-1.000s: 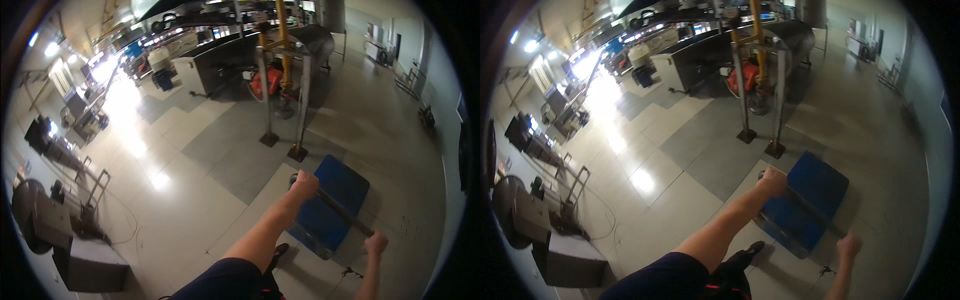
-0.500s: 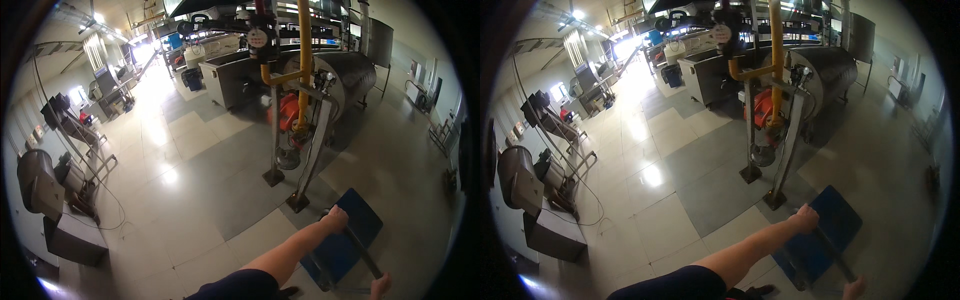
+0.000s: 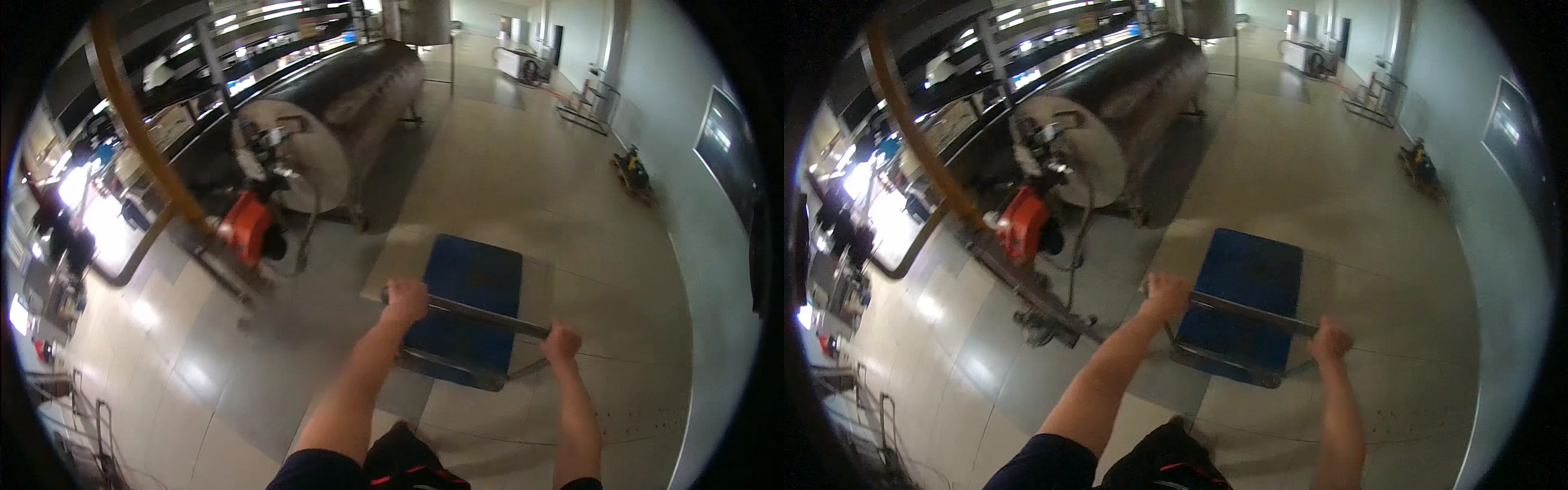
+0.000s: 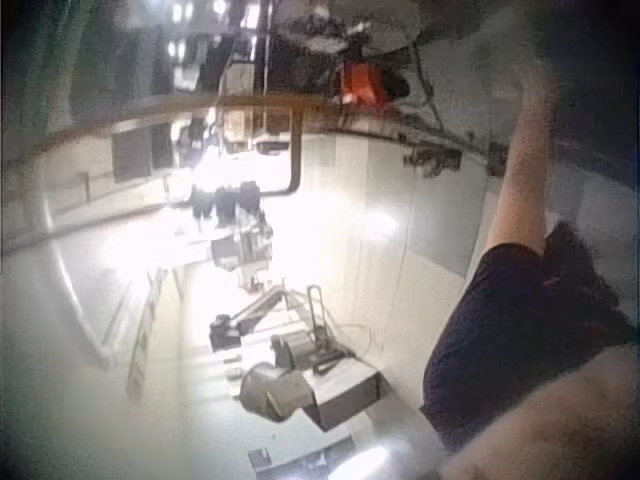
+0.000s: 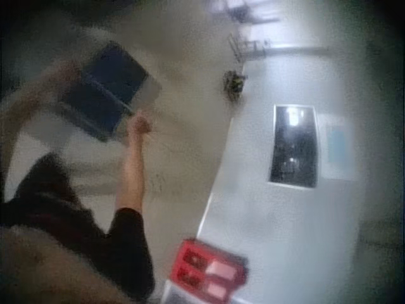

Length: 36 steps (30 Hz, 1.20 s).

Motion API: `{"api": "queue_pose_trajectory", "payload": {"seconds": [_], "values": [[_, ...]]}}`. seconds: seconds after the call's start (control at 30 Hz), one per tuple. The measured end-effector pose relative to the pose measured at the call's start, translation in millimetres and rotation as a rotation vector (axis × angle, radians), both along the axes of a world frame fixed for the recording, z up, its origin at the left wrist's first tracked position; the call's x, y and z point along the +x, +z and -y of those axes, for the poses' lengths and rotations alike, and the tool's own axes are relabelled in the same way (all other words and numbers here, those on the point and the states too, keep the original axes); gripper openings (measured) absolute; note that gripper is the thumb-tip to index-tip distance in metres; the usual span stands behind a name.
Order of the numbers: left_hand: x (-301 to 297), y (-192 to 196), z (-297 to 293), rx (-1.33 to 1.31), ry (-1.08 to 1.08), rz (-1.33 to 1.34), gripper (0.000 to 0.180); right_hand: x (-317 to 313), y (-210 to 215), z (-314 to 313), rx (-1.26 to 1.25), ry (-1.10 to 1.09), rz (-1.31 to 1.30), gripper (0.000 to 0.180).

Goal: The person pushes an empty blue hand truck through a factory or warehouse, passing industrial equipment, conveyor belts, and stacks of boxes. The person navigates through doorways and around obstacles, then stops near a stack of pallets.

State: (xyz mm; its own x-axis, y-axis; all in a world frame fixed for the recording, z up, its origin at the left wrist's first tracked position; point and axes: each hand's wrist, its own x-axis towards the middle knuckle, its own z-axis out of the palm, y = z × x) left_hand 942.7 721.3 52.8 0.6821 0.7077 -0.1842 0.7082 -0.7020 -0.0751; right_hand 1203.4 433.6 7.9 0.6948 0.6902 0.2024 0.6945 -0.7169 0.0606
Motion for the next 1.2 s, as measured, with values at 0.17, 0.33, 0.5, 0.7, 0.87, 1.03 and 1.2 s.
{"api": "queue_pose_trajectory", "payload": {"seconds": [0.17, 0.33, 0.5, 0.7, 0.87, 1.03, 1.2], "values": [[126.4, 6.2, -90.2, -0.026, -0.047, 0.022, 0.022, 115.8, 11.9, -94.7, 0.034, -0.097, -0.129, 0.019], [208.5, 20.7, -187.6, 0.001, -0.05, 0.112, 0.021, 205.9, 25.1, -194.5, 0.057, -0.046, -0.026, 0.017], [296.8, 2.4, -310.7, -0.022, -0.011, 0.062, 0.02, 289.6, 14.7, -322.9, 0.122, -0.042, -0.089, 0.015], [420.1, 0.3, -431.5, 0.137, 0.001, 0.289, 0.027, 423.4, 26.0, -448.9, 0.105, 0.041, -0.06, 0.019], [523.3, -7.0, -523.0, 0.164, 0.037, 0.326, 0.04, 543.8, 8.9, -553.1, 0.129, 0.122, 0.048, 0.017], [618.5, -5.1, -638.5, 0.018, 0.011, 0.431, 0.039, 652.4, 19.9, -666.0, 0.147, 0.18, -0.073, 0.021], [728.0, 10.3, -754.6, 0.117, 0.009, 0.339, 0.037, 753.9, 13.7, -774.0, 0.231, 0.208, 0.129, 0.01]]}}
